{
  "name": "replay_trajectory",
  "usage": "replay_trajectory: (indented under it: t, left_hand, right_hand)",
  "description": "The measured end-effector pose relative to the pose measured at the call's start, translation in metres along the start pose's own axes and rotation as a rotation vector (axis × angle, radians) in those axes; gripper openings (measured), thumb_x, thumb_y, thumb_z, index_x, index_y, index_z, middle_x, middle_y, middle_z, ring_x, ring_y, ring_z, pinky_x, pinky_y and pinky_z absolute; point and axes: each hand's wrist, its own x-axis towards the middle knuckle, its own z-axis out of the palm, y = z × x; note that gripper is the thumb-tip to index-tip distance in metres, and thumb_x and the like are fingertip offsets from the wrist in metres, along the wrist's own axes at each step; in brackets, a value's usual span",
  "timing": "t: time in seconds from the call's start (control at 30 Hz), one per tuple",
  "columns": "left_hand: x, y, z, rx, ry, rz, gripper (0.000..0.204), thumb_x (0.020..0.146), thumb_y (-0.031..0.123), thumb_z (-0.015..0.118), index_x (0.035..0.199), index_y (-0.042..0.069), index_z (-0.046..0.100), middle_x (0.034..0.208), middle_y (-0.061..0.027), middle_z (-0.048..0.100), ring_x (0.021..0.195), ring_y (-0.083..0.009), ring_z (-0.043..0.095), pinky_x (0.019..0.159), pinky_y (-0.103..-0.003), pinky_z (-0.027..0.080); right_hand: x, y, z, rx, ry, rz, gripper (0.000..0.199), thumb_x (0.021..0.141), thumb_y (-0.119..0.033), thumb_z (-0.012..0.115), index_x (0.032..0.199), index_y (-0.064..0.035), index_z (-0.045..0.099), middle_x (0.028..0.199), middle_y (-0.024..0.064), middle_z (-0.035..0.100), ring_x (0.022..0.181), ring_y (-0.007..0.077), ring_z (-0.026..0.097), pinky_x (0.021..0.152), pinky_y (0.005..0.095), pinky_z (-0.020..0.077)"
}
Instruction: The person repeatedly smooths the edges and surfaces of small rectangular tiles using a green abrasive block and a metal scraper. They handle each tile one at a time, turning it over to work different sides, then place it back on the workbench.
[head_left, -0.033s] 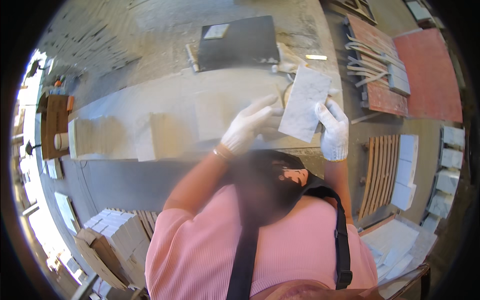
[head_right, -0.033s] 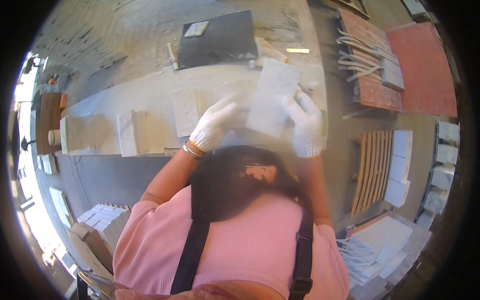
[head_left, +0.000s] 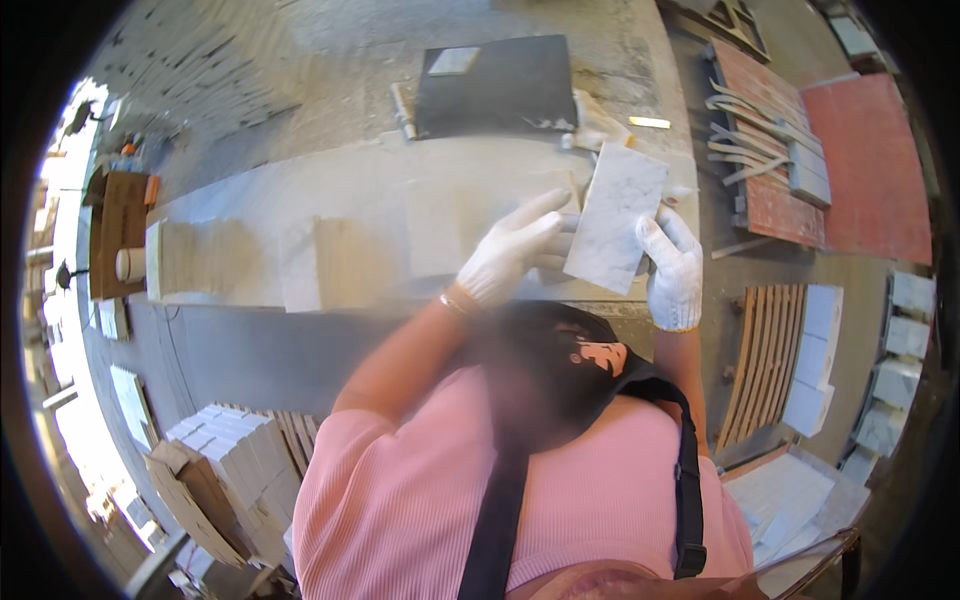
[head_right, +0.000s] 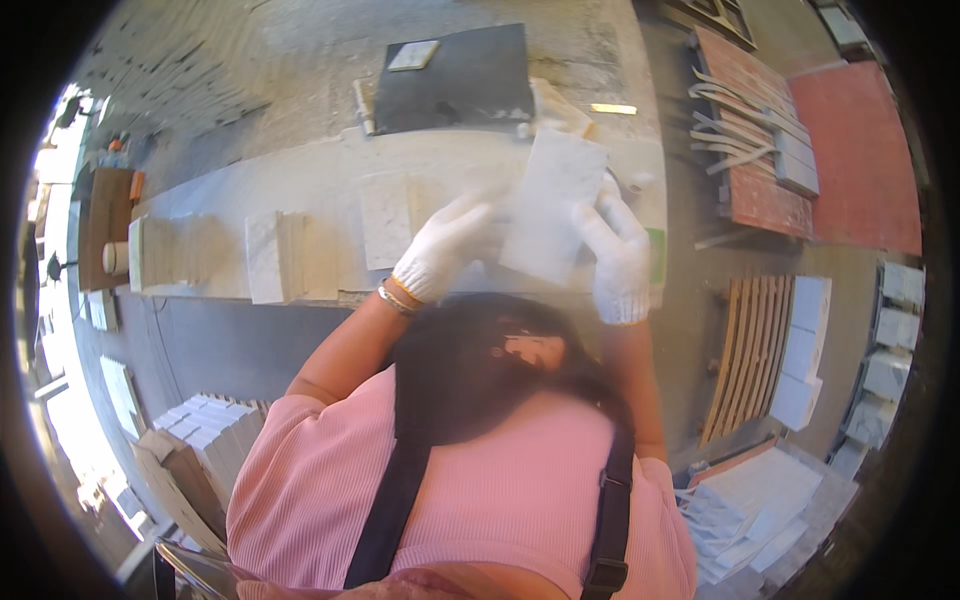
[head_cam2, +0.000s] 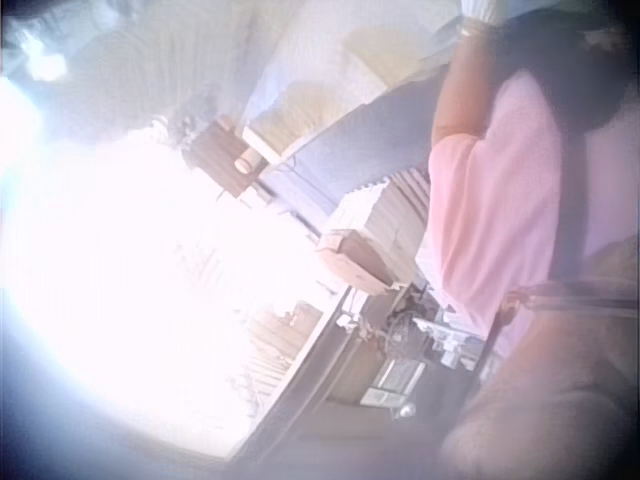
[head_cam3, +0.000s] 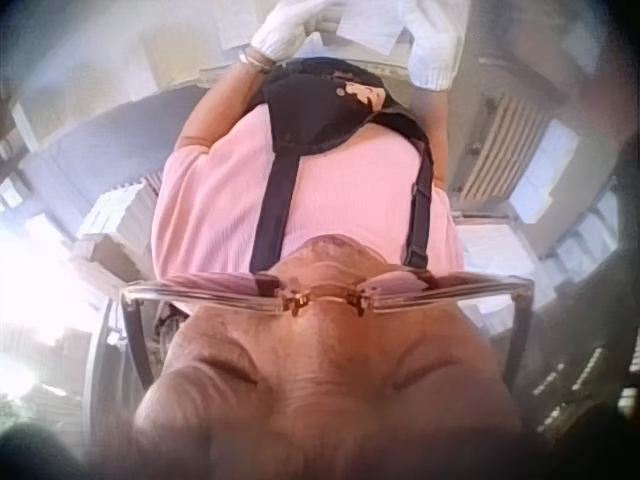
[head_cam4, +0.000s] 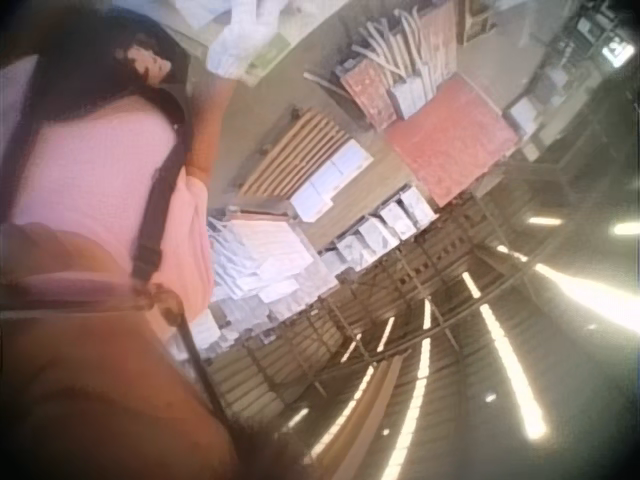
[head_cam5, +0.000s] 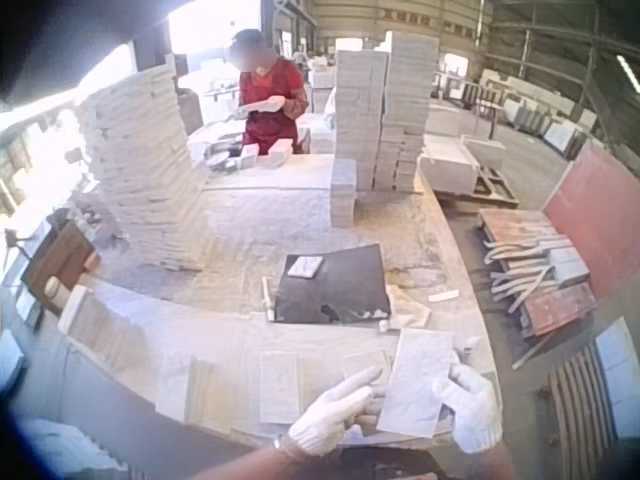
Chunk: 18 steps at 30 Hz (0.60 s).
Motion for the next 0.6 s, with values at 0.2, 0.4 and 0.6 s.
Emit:
replay_trajectory:
  t: [0.2,0.4,0.6]
  left_hand:
    - [-0.004,-0.001,-0.011,0.108,0.107,0.323,0.052,0.099,0.02,0.066,0.147,0.003,0.054,0.129,-0.0062,0.066,0.11,-0.0113,0.061,0.094,-0.028,0.05]
    - [-0.027,-0.003,-0.099,0.155,0.604,0.313,0.055,0.097,0.012,0.065,0.149,0.0,0.052,0.13,-0.0065,0.066,0.115,-0.0118,0.061,0.099,-0.027,0.05]
    - [-0.037,-0.009,-0.133,0.457,0.628,0.292,0.066,0.095,0.024,0.068,0.152,-0.002,0.046,0.144,-0.0148,0.061,0.123,-0.0231,0.064,0.103,-0.037,0.049]
  right_hand:
    - [0.003,0.016,0.021,-0.35,-0.242,0.136,0.036,0.1,-0.016,0.063,0.129,0.005,0.065,0.1,0.0069,0.071,0.082,0.0112,0.066,0.071,0.0238,0.0501]
    - [0.008,0.009,0.005,-0.353,-0.17,0.126,0.038,0.101,-0.019,0.06,0.132,0.0026,0.064,0.097,0.0065,0.072,0.078,0.0126,0.067,0.067,0.0247,0.0498]
    - [0.006,0.022,-0.006,-0.332,-0.162,0.155,0.037,0.099,-0.017,0.064,0.131,0.0004,0.066,0.099,0.0063,0.073,0.078,0.0117,0.067,0.067,0.0243,0.0496]
